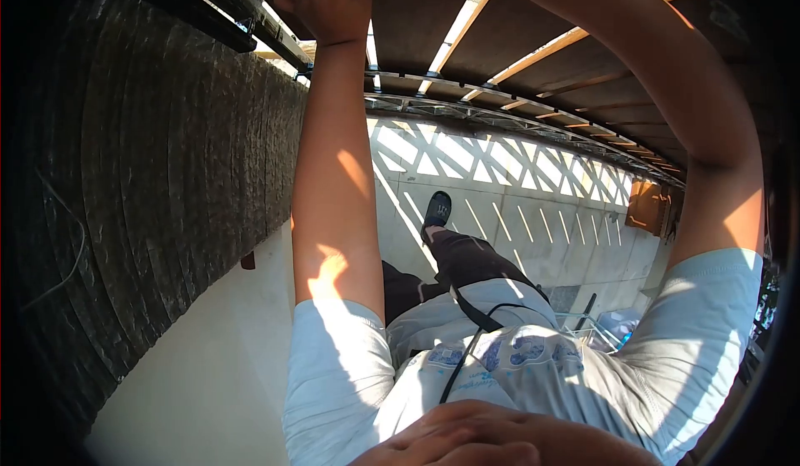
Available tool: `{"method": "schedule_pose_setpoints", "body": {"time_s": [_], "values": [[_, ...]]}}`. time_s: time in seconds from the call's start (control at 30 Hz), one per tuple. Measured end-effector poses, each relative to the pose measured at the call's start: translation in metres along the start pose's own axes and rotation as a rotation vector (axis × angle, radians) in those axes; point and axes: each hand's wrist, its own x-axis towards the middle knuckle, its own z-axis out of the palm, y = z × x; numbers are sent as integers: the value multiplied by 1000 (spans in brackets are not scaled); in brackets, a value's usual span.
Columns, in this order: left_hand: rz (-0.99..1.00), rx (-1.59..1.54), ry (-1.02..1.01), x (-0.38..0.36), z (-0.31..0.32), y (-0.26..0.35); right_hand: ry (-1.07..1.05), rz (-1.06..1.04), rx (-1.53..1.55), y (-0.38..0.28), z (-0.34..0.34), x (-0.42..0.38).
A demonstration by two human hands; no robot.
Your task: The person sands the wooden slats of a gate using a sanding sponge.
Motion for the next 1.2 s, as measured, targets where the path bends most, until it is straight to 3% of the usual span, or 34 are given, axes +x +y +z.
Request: {"method": "schedule_pose_setpoints", "body": {"time_s": [0.17, 0.37, 0.5, 0.7, 0.87, 0.97, 1.03, 1.07, 1.1, 1.13, 1.2], "values": [[5, -86, 19, -1, 3, -4, -27, -42, 68, 15, -6, -43], [-23, -46, 6, -1, 2, -1, 34, 40, 53, -3, 1, -4], [0, -74, 1, -4, 3, -1, -20, 50, 138, 16, -23, -61], [4, -93, 26, 3, 3, 0, 31, 42, 73, -1, 2, -11], [54, -44, -12, 5, -8, -4, -52, 62, 60, 10, -32, -61], [41, -35, -19, 1, -5, -8, -568, 298, 219, 23, -78, -136], [54, -53, -42, 5, -10, -10, -404, 554, 633, 14, -118, -162], [69, -68, -75, 4, -12, -8, -348, 976, 1063, -9, -134, -176], [30, -93, 58, -10, 8, -14, -156, 1707, 1625, -34, -164, -149], [60, -60, 43, -8, 5, -14, -283, 2041, 1507, -55, -171, -171], [17, -90, -2, -9, 5, -11, 141, 2051, 2275, -75, -205, -125]]}}
